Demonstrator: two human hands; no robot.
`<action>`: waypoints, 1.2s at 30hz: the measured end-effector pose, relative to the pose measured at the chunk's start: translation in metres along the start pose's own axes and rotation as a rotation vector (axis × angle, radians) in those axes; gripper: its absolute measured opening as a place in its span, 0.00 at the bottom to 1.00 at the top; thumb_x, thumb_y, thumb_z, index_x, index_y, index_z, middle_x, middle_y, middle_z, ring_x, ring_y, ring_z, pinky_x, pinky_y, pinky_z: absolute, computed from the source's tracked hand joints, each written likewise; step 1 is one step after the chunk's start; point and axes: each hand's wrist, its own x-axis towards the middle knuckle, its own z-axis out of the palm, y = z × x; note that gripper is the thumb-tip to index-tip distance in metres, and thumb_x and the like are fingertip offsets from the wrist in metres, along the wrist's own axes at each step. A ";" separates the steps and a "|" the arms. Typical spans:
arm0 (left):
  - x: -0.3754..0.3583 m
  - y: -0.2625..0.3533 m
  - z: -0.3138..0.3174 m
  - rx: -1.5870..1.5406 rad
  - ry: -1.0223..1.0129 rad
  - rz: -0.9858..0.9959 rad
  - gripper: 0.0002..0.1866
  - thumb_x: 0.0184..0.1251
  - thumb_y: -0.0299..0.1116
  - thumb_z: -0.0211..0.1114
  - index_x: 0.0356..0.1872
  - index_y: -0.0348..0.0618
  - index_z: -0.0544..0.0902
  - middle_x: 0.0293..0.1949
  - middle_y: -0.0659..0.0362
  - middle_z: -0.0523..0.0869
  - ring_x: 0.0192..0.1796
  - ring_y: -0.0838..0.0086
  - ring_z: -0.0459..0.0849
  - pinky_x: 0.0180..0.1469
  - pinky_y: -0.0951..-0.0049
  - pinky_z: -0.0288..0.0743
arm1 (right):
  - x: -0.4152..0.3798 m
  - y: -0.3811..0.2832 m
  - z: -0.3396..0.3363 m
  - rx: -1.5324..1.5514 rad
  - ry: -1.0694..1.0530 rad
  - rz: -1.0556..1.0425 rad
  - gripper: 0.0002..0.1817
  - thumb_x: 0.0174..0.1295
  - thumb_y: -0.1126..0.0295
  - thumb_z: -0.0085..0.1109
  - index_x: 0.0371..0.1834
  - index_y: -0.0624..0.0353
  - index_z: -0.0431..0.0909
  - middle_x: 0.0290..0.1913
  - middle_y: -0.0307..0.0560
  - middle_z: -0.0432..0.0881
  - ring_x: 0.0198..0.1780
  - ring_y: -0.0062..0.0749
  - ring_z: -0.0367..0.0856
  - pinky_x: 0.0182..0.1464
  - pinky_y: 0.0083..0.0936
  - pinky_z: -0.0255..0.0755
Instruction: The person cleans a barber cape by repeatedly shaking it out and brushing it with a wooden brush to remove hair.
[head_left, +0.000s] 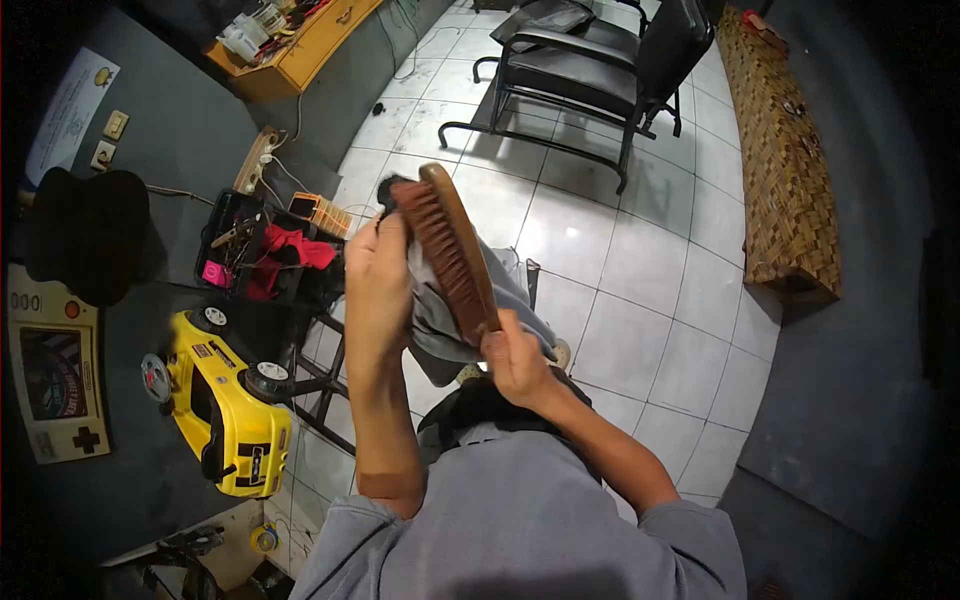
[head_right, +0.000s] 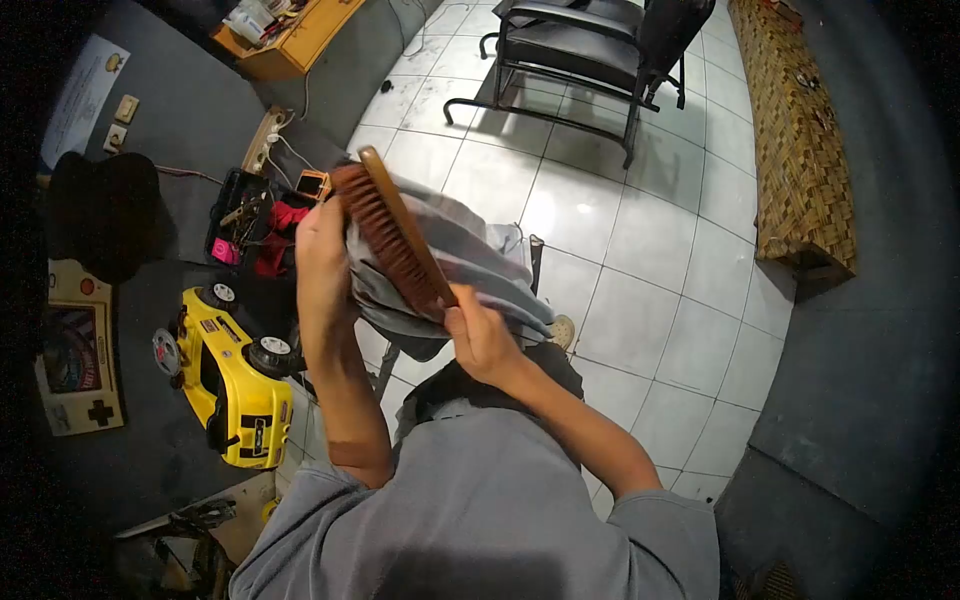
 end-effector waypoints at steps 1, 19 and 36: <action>-0.001 0.005 -0.004 -0.004 0.001 0.005 0.13 0.68 0.37 0.51 0.32 0.38 0.78 0.27 0.66 0.78 0.27 0.87 0.71 0.32 0.85 0.64 | -0.001 0.008 0.010 0.058 -0.071 0.081 0.11 0.67 0.68 0.38 0.47 0.62 0.63 0.21 0.58 0.73 0.25 0.52 0.76 0.26 0.38 0.67; -0.006 0.005 -0.048 0.048 -0.258 -0.012 0.09 0.65 0.31 0.57 0.41 0.40 0.68 0.34 0.64 0.76 0.34 0.88 0.72 0.35 0.86 0.66 | -0.009 0.071 -0.045 -0.022 0.150 0.507 0.18 0.69 0.58 0.34 0.46 0.64 0.64 0.20 0.48 0.71 0.22 0.33 0.71 0.25 0.28 0.66; -0.003 0.001 -0.061 0.113 -0.044 0.024 0.14 0.66 0.30 0.55 0.47 0.40 0.61 0.36 0.62 0.70 0.37 0.84 0.67 0.40 0.84 0.64 | -0.095 0.205 -0.054 -0.834 -0.111 0.491 0.20 0.66 0.55 0.39 0.39 0.64 0.70 0.23 0.62 0.76 0.25 0.59 0.74 0.32 0.45 0.71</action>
